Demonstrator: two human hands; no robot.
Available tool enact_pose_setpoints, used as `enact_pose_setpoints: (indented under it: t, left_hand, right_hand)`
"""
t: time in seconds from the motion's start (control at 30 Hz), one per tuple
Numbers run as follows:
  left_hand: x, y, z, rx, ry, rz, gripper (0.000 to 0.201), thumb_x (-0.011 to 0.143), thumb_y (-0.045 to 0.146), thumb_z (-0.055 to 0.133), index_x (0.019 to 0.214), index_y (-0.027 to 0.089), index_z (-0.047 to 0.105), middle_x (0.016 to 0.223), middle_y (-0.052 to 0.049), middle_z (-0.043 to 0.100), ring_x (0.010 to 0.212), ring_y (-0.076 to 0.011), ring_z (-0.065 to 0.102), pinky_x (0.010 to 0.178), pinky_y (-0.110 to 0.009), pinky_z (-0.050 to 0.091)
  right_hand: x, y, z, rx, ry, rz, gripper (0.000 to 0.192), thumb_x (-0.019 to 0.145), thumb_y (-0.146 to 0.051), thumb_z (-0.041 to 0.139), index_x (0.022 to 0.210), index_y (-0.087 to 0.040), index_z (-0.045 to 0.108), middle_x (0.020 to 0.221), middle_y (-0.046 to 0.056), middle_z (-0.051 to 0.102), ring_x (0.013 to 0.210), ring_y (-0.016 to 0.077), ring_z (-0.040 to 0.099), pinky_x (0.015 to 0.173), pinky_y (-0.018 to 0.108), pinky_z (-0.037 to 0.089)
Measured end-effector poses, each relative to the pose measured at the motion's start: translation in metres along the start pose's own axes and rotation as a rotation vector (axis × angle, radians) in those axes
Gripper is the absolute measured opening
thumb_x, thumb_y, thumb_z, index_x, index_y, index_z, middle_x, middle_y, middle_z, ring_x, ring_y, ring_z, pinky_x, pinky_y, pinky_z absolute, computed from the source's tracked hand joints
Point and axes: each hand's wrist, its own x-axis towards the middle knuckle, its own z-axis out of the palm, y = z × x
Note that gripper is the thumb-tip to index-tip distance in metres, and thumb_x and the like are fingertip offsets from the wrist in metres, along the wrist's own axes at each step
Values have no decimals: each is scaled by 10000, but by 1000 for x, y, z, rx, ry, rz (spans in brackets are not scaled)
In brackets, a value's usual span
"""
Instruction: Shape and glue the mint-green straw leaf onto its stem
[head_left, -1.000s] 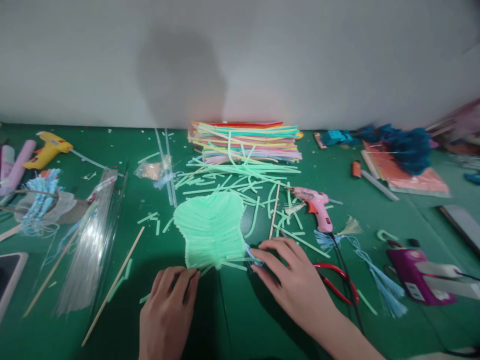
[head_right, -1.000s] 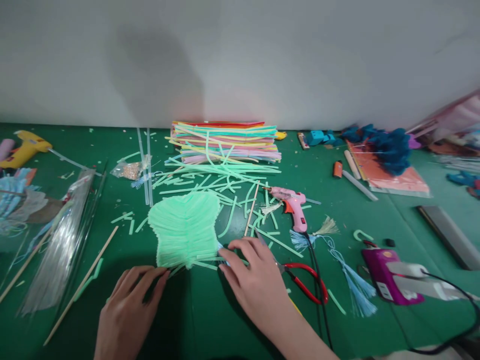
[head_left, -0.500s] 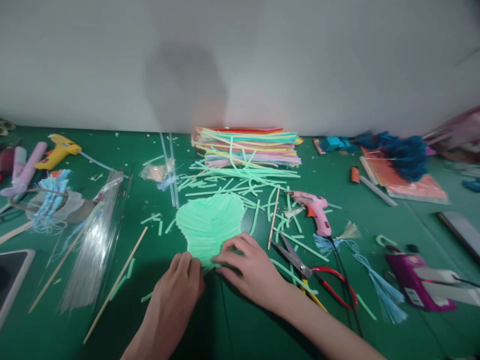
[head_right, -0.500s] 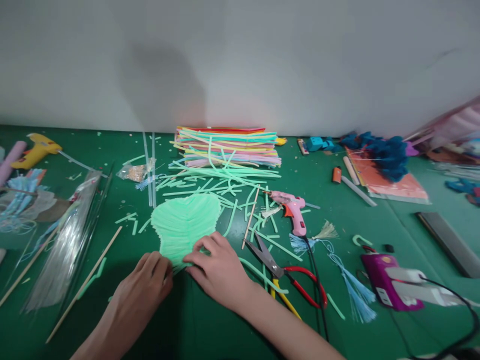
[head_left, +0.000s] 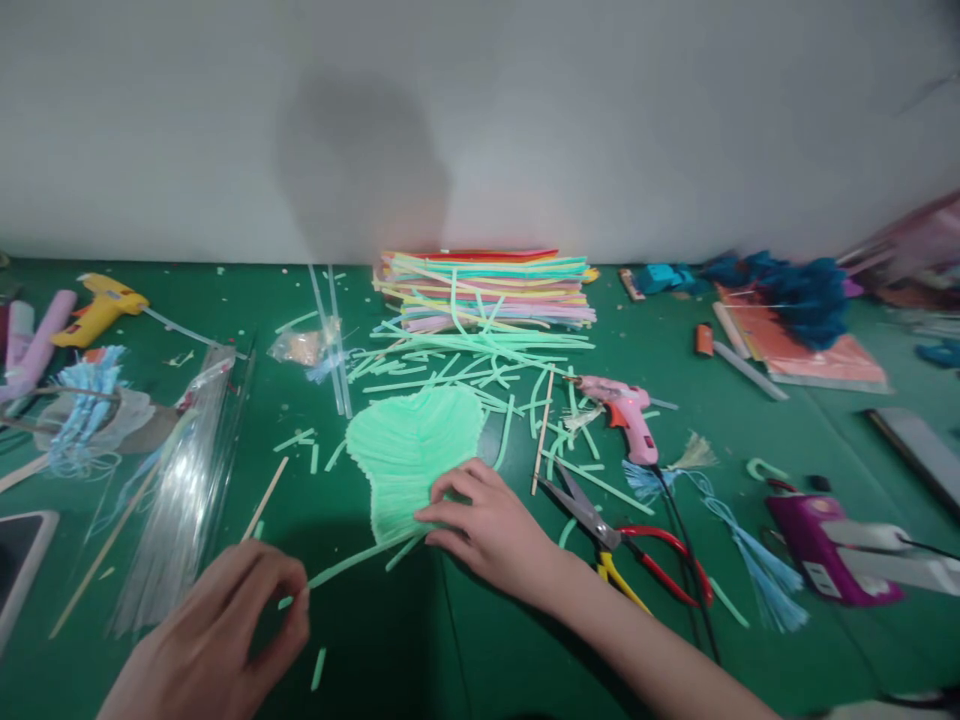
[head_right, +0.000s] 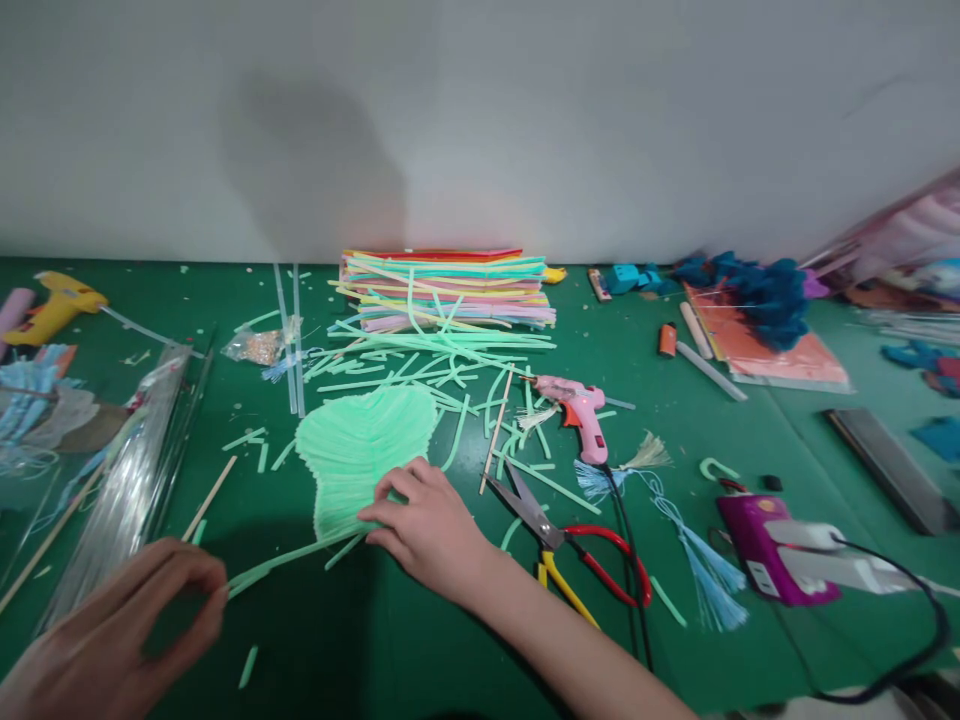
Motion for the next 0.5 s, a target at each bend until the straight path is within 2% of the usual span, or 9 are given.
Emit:
enact_pose_setpoints:
  t: [0.1,0.2,0.27,0.37,0.43,0.5]
  left_hand:
    - [-12,-10,5,-21,-91,-95,267,921,527,485,990,295,597,940,6,657,776,-157,699,644,-213,553]
    - [-19,-11,17,2,-37,-139,400,896,583,500,1188,320,575,1127,-30,667,879,-194,729,619,-229,578]
    - [-20,-7,19,9,-5,-98,438,881,590,523,1233,333,571,1175,-38,675,939,-216,728,664,-253,597]
    - [-12,6,15,-35,41,14,389,887,566,538,1191,333,606,1165,-31,704,984,-221,717,750,-281,604]
    - [1,20,16,-74,55,86,340,910,523,533,1171,324,622,1182,-25,709,1027,-215,702,775,-282,602]
    - [18,32,28,-86,76,177,252,920,417,574,1131,303,650,1167,-20,725,1088,-227,680,883,-337,581]
  right_hand:
    - [-13,-6,-15,-47,45,73,266,904,-334,660,1148,-227,662,1068,70,648,1005,228,538,905,377,469]
    - [-32,-8,-29,-160,77,229,196,905,-307,655,1060,-187,652,1016,78,650,956,244,557,871,408,478]
    - [-44,-7,-32,-235,41,280,166,885,-288,677,1000,-173,645,960,76,662,919,262,569,833,425,483]
    - [-52,-5,-29,-293,-17,283,159,871,-236,686,1006,-170,636,919,75,679,909,279,584,799,417,479]
    - [-49,-5,-26,-317,-40,274,118,886,-199,657,999,-173,637,891,71,685,894,271,593,789,399,468]
    - [-43,-6,-25,-341,-65,258,43,906,-178,620,942,-174,642,847,63,681,835,250,600,751,372,455]
